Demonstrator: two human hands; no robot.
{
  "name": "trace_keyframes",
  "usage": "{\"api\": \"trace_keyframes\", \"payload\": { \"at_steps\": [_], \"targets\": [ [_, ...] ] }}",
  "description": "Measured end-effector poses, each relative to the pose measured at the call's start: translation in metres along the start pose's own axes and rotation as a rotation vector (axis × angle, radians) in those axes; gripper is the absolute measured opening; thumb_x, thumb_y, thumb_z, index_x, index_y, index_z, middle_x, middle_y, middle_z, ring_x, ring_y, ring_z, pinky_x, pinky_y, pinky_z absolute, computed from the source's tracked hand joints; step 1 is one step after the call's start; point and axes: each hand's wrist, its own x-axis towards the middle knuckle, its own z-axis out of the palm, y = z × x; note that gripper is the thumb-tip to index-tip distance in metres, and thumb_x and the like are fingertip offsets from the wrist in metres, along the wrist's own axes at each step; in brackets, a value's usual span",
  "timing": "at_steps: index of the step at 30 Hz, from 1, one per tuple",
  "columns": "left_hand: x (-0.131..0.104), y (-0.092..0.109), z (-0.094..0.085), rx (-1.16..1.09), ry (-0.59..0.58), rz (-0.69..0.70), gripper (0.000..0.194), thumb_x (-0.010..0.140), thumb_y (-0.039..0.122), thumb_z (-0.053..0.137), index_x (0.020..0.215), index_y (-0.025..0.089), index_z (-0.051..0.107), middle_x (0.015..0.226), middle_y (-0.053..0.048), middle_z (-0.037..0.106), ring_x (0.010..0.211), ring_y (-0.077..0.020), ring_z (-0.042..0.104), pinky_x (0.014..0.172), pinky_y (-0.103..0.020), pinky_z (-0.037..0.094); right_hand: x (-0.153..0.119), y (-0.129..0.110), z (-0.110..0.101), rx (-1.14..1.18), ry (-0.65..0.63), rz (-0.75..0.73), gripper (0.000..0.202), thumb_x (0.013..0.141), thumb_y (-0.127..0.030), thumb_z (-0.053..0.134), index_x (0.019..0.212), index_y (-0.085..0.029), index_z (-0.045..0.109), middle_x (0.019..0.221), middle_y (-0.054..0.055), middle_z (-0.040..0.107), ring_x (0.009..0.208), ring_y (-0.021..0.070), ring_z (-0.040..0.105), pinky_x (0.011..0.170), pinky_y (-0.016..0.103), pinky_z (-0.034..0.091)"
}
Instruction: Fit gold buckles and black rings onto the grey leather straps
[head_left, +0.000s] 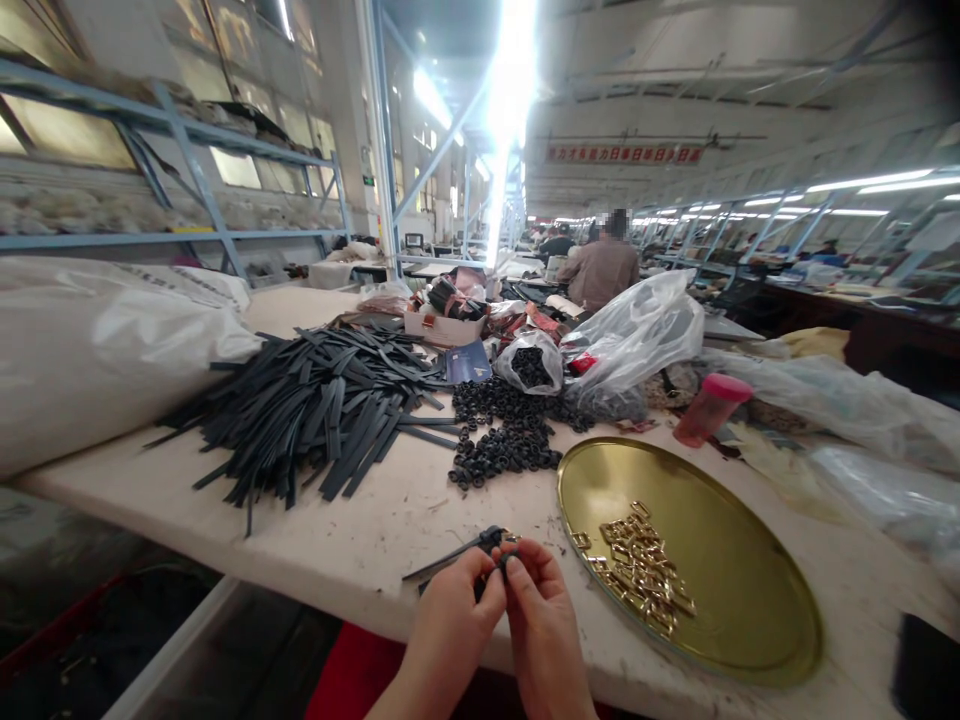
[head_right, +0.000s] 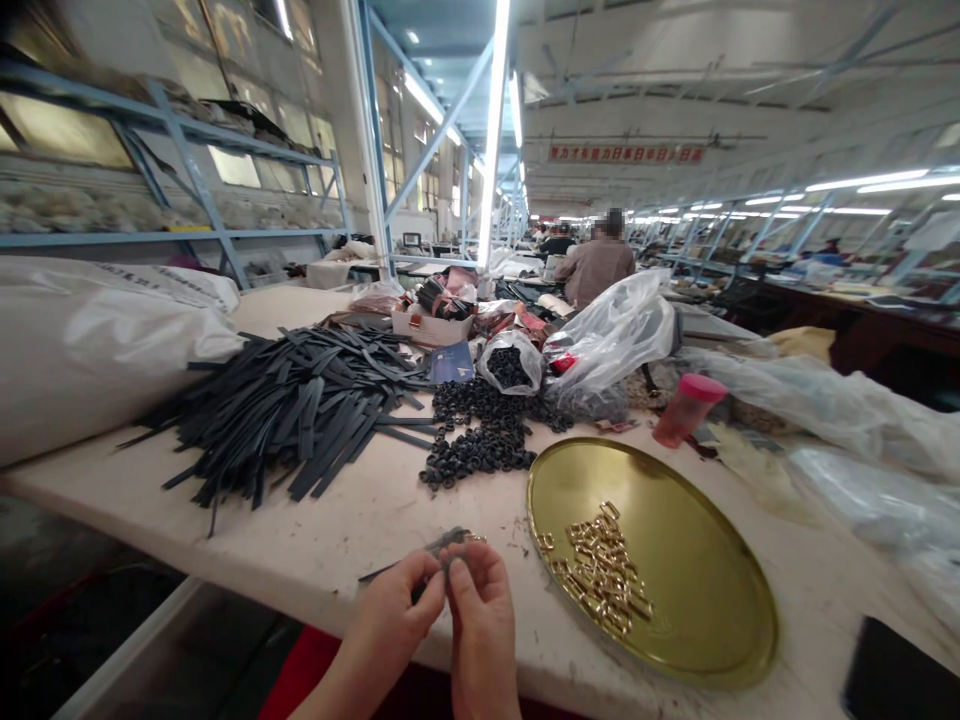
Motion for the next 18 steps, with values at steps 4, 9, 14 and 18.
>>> {"api": "trace_keyframes", "payload": {
  "at_steps": [4, 9, 14, 18],
  "targets": [
    [-0.004, 0.003, -0.001, -0.146, -0.01, 0.035, 0.021, 0.083, 0.034, 0.04, 0.084, 0.017, 0.054, 0.074, -0.002, 0.06, 0.069, -0.016, 0.054, 0.064, -0.026, 0.038, 0.003, -0.005, -0.001, 0.007, -0.011, 0.118, 0.032, 0.063, -0.026, 0.072, 0.092, -0.022, 0.058, 0.086, 0.0, 0.067, 0.081, 0.0129, 0.061, 0.077, 0.026, 0.046],
    [-0.006, -0.008, -0.003, -0.394, -0.143, 0.058, 0.029, 0.078, 0.014, 0.041, 0.106, 0.018, 0.041, 0.077, 0.0, 0.058, 0.072, -0.0136, 0.054, 0.068, -0.025, 0.04, 0.008, -0.006, -0.007, -0.162, -0.055, 0.119, 0.027, 0.067, -0.03, 0.069, 0.09, -0.02, 0.06, 0.089, 0.001, 0.066, 0.08, 0.0138, 0.059, 0.075, 0.026, 0.044],
    [0.001, -0.02, -0.005, -0.515, -0.188, -0.027, 0.027, 0.08, 0.016, 0.039, 0.107, 0.017, 0.039, 0.075, 0.0, 0.057, 0.061, -0.0105, 0.049, 0.055, -0.021, 0.037, 0.008, 0.001, -0.017, -0.366, -0.096, 0.041, 0.023, 0.068, -0.038, 0.068, 0.084, -0.021, 0.062, 0.082, 0.0, 0.065, 0.076, 0.0156, 0.057, 0.073, 0.028, 0.044],
    [0.005, -0.022, -0.012, -0.521, -0.266, -0.086, 0.026, 0.08, 0.022, 0.043, 0.105, 0.017, 0.04, 0.066, 0.003, 0.056, 0.055, -0.0096, 0.047, 0.053, -0.021, 0.037, 0.015, -0.003, -0.021, -0.323, -0.126, 0.123, 0.028, 0.077, -0.046, 0.055, 0.086, -0.021, 0.062, 0.082, 0.003, 0.064, 0.076, 0.0163, 0.056, 0.072, 0.029, 0.043]
  ]
}}
